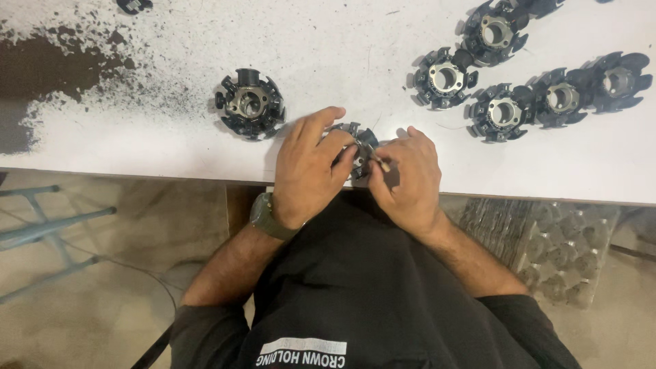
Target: The person sits at a white workbench and works on small black claw-shaped metal parts one at a time, using a small hand tool to fit or finish a component inside each part. Finished parts are set aside in a growing group on the table while new parts are picked up from the pile.
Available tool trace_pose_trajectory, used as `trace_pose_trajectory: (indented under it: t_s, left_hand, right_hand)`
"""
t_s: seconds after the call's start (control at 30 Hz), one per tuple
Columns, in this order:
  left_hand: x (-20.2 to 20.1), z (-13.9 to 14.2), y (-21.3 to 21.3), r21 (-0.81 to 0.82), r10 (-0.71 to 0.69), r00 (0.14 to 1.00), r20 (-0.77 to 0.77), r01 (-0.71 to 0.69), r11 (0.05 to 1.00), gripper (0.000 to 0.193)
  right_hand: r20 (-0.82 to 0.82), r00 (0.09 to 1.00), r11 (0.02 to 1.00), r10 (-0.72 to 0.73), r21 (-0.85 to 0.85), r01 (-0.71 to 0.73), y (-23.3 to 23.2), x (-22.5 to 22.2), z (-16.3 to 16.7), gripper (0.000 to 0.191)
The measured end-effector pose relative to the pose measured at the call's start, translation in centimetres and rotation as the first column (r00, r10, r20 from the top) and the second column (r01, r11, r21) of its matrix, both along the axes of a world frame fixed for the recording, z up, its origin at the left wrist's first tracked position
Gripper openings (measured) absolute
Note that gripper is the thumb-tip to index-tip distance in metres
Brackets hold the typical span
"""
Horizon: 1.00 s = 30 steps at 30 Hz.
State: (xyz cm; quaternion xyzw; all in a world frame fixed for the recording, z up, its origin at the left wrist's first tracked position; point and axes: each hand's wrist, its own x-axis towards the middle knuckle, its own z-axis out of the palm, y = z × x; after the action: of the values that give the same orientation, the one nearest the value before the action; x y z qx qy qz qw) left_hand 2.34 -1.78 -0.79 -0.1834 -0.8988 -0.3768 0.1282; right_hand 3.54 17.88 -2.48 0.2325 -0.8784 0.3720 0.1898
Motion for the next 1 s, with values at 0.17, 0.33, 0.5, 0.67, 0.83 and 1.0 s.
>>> trace_pose_trajectory:
  t_s: [0.17, 0.33, 0.5, 0.67, 0.83, 1.0]
  left_hand:
    - [-0.4, 0.2, -0.2, -0.017, -0.030, 0.997, -0.073, 0.029, 0.999, 0.014]
    - [-0.3, 0.1, 0.0, -0.031, -0.075, 0.997, -0.018, 0.074, 0.997, 0.014]
    - [0.1, -0.5, 1.0, 0.068, 0.002, 1.000, -0.003, -0.002, 0.998, 0.013]
    - [0.1, -1.4, 1.8, 0.014, 0.065, 0.997, -0.050, -0.065, 0.998, 0.014]
    - [0.1, -2.0, 1.8, 0.033, 0.081, 0.991, -0.103, -0.079, 0.996, 0.016]
    - [0.2, -2.5, 1.9, 0.049, 0.093, 0.989, -0.119, -0.087, 0.995, 0.016]
  right_hand:
    - [-0.041, 0.999, 1.000, -0.002, 0.025, 0.003, -0.4, -0.1, 0.3, 0.031]
    - [0.064, 0.998, 1.000, 0.020, 0.015, -0.021, -0.1, -0.4, 1.1, 0.026]
    - [0.052, 0.998, 1.000, 0.029, 0.012, -0.029, -0.1, -0.6, 1.7, 0.024]
    - [0.072, 0.997, 1.000, 0.027, 0.000, -0.027, 0.1, -0.4, 1.6, 0.023]
    - [0.017, 0.999, 0.999, 0.040, -0.022, -0.040, 0.2, -0.3, 1.3, 0.026]
    - [-0.031, 0.998, 0.997, 0.056, 0.047, -0.054, -0.1, -0.3, 1.3, 0.028]
